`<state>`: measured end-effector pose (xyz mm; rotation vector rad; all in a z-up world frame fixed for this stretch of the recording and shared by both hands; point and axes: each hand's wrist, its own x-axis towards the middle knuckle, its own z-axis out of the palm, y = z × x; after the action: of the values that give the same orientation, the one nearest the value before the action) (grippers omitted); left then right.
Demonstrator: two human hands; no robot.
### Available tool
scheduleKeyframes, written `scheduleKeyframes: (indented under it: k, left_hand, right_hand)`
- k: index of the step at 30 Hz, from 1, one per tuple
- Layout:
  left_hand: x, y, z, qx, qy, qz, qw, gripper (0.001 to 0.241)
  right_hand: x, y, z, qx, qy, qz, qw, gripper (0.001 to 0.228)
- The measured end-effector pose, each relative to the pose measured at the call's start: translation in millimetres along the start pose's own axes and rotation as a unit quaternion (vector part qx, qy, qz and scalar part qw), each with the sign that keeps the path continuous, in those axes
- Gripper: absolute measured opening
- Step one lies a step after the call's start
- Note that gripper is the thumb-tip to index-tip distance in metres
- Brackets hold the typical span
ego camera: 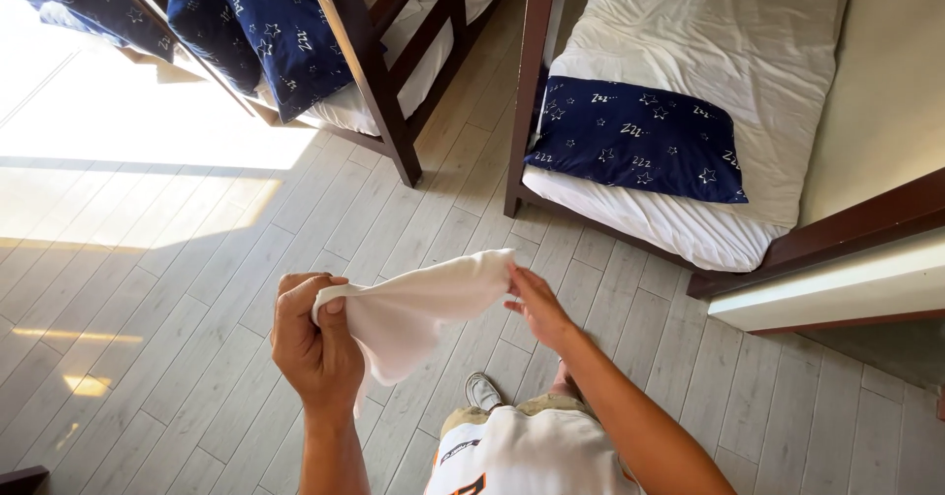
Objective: The person removes a white pillowcase from a pillow, places the pillow on a bed, and folds the pillowcase. The person then opens a wooden wardrobe and places the folded pillowcase inside.
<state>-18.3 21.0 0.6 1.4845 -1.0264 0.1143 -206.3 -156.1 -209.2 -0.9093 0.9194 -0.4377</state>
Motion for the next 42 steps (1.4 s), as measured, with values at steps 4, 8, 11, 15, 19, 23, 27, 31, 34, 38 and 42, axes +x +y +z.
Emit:
scheduleKeyframes:
  k: [4,8,11,15,19,23,27,31,34,38,42]
  left_hand:
    - [-5,-3,-4,-0.012,0.003,-0.029,1.000,0.006]
    - [-7,-5,-4,-0.009,0.011,-0.054,0.998,0.008]
    - [-6,-20,-10,0.023,0.032,-0.056,0.998,0.017]
    - [-5,-28,-10,0.033,0.038,-0.096,0.994,0.016]
    - [-7,-32,-2,0.007,0.052,-0.142,0.988,0.023]
    - [-2,-24,14,0.009,0.064,-0.154,0.986,0.029]
    - [5,-19,24,0.037,0.094,-0.143,0.985,0.036]
    - [7,-11,26,0.094,0.150,-0.085,0.981,0.034]
    - [9,-9,26,0.094,0.165,-0.071,0.979,0.036]
    - [14,-10,21,0.101,0.175,-0.090,0.975,0.037]
    - [14,-21,11,0.113,0.189,-0.082,0.972,0.031]
  right_hand:
    - [-2,-28,-13,0.026,0.037,-0.010,0.999,0.046]
    - [-10,-41,-35,0.044,0.049,-0.002,0.998,0.040]
    - [-1,-39,-70,0.112,0.093,-0.073,0.987,0.021]
    - [-29,-82,-87,0.112,0.154,-0.204,0.960,0.030]
    - [-58,-124,-89,0.046,0.176,-0.398,0.899,0.023]
    - [-77,-148,-75,-0.020,0.259,-0.483,0.836,0.026]
    - [-89,-168,-46,-0.121,0.310,-0.505,0.796,0.037]
    - [-101,-181,-30,-0.033,0.336,-0.477,0.811,0.046]
    - [-112,-190,-21,0.046,0.298,-0.431,0.851,0.057]
    - [-109,-187,-38,0.060,0.165,-0.362,0.915,0.023]
    - [-93,-175,-48,-0.003,0.027,-0.333,0.943,0.052]
